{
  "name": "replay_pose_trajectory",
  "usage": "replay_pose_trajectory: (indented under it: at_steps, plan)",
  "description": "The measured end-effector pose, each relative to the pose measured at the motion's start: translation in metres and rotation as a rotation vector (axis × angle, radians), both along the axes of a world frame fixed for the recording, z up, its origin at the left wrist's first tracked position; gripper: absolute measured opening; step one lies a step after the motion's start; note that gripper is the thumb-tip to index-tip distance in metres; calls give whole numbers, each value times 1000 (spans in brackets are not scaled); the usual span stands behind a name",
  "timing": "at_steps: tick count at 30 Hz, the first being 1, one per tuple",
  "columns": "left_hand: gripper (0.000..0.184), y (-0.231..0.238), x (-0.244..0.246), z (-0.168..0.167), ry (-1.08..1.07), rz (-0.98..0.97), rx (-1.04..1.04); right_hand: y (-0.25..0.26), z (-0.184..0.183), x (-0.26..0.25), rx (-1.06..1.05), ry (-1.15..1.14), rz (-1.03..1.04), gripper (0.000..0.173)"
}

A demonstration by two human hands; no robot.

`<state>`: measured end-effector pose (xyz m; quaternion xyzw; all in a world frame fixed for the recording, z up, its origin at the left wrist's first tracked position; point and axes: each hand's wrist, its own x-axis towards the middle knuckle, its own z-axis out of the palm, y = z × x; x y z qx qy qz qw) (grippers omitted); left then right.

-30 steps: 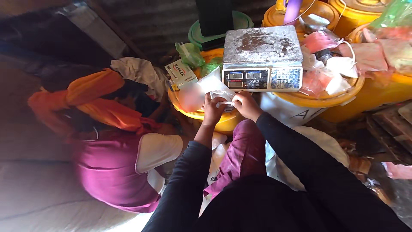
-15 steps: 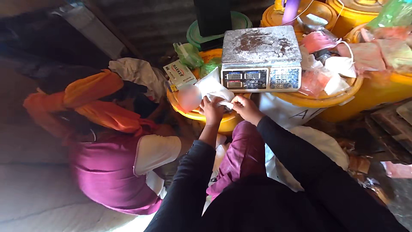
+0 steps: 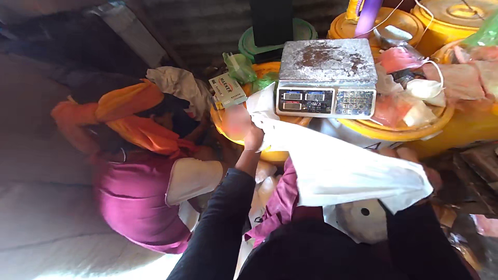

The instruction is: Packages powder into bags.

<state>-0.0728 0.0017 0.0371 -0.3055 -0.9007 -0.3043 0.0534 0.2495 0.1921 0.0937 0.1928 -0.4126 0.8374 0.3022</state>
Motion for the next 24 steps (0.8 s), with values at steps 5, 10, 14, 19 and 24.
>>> replay_pose_trajectory:
  at_steps: [5,10,14,19,24]
  plan:
    - [60,-36,24,34,-322,-157,-138,34,-29,61,-102,22,-490,43]
    - [90,-61,22,28,-365,-144,-31,54,-13,93,72,1,-469,21]
    - [51,-44,39,26,-125,-54,79,-12,-1,10,551,-477,-408,21]
    - [30,-32,59,36,-226,-202,317,-111,0,-146,1395,-800,-310,40]
    - [18,-49,74,30,164,-298,158,-119,11,-213,1541,-1150,-179,43]
